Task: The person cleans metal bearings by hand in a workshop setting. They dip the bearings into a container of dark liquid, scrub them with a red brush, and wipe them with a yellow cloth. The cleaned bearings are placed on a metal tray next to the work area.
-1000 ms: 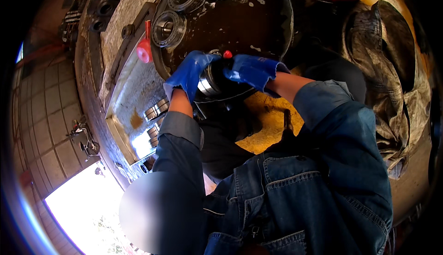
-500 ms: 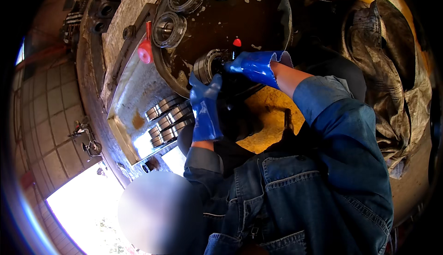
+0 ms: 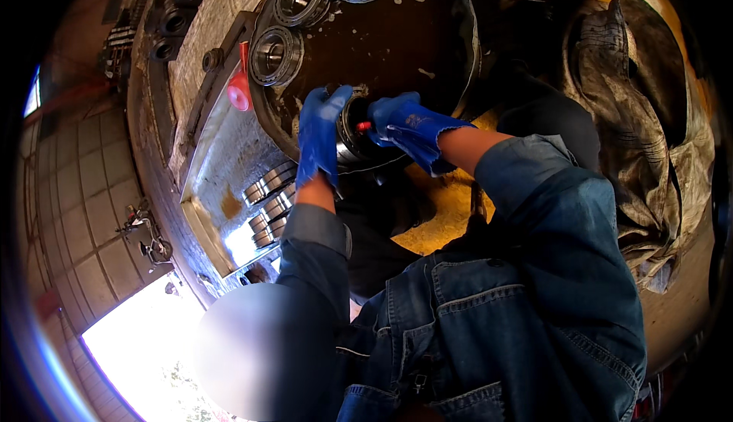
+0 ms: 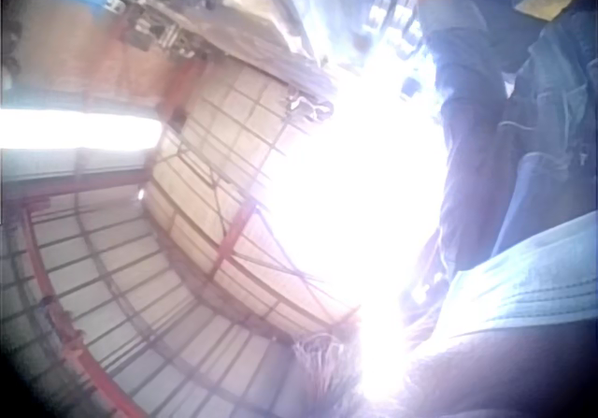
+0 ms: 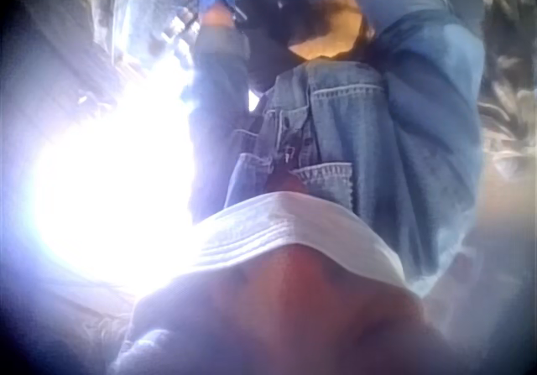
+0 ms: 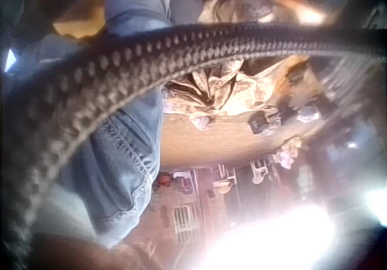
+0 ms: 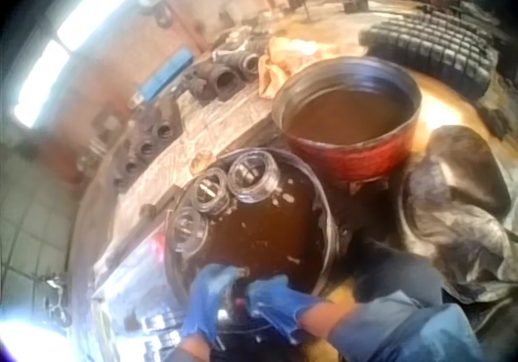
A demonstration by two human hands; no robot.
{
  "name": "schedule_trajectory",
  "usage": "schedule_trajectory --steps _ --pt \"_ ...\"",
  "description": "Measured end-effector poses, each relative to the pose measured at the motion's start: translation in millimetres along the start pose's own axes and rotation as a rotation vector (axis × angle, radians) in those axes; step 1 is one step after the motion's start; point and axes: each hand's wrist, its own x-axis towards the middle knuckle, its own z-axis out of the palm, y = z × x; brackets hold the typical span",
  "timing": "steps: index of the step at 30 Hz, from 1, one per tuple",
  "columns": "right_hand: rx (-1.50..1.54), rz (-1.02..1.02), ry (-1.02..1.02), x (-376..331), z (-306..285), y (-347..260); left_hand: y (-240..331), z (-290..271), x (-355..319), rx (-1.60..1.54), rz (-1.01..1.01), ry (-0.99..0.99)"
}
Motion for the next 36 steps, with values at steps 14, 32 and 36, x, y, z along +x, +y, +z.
schedule_trajectory --steps 14,32,36 --pt "0.422 -0.142 0.102 -45.1 -14.5 9.4 -90.0 -3.2 17.1 0.247 -0.160 0.042" --pt "0.208 0.348 0.699 -41.7 -91.8 7.5 -28.4 -21.0 -9.4 -0.385 0.081 -0.215" --pt "0.136 0.143 0.741 -42.5 -89.2 -7.7 -43.0 -19.4 -8.8 -0.278 0.186 -0.155"
